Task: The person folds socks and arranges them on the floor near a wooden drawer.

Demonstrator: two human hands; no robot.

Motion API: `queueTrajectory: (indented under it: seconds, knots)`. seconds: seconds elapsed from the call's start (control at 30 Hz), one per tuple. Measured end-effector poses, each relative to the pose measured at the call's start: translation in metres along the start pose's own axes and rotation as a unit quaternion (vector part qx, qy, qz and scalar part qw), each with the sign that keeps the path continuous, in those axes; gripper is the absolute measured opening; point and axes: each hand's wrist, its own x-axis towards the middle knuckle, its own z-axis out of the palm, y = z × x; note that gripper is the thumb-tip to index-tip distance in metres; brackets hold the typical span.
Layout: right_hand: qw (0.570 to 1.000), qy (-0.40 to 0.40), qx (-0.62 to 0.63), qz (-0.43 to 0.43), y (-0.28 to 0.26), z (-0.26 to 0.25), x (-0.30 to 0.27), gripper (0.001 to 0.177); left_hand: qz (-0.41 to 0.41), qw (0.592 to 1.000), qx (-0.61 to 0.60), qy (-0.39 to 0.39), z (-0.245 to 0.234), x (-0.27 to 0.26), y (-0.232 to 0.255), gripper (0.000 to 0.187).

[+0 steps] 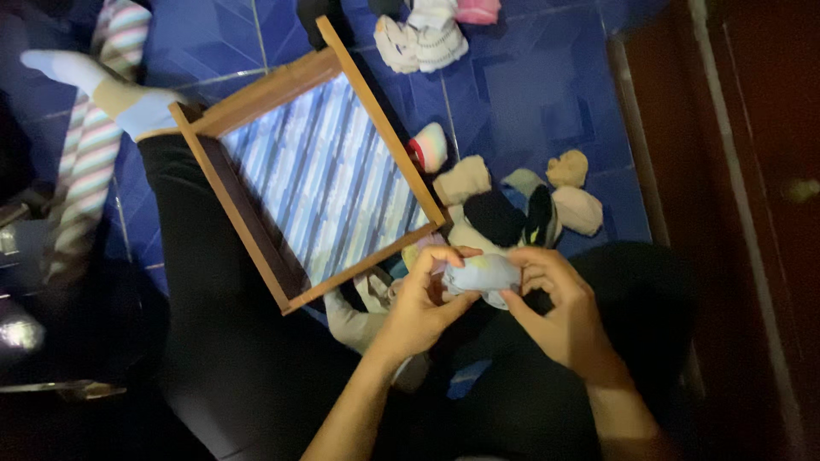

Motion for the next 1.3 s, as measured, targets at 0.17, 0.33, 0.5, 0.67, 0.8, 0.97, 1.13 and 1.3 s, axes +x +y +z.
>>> queueTrajectory:
  seconds: [0.17,0.33,0.5,0.67,0.8,0.97,1.13,1.3]
  knots:
    - [0.999,-0.023,-0.021,0.043,0.038,-0.003,0.031,0.032,-0.007,0.967,0.253,0.033,-0.030,0.022,0.030,0.054]
    - [0.995,0.077,0.062,-0.027,0.092,-0.031,0.128,0.032,0.085,0.856,0.499,0.109,-0.064,0.098,0.031,0.038]
    - [0.981,0.119,-0.153,0.029,0.161,0.006,0.207,0.043,0.080,0.712,0.689,0.112,-0.075,0.180,-0.001,0.037]
    - [0.973,-0.059,-0.194,0.109,0.167,0.011,0.199,0.035,0.105,0.612,0.775,0.119,-0.097,0.243,-0.050,0.028]
    - [0.971,-0.043,-0.213,0.094,0.127,-0.016,0.210,0.028,0.072,0.594,0.776,0.198,-0.109,0.308,-0.071,0.053]
    - [0.980,-0.031,-0.169,0.102,0.112,-0.026,0.231,0.027,-0.035,0.577,0.774,0.257,-0.124,0.362,-0.088,0.059]
    - [0.983,0.041,-0.078,0.162,0.127,-0.013,0.235,0.039,0.069,0.685,0.681,0.250,-0.128,0.346,-0.080,0.060]
    - [0.968,0.078,0.213,0.105,0.124,-0.005,0.234,0.060,0.100,0.873,0.470,0.086,-0.066,0.252,-0.023,0.050]
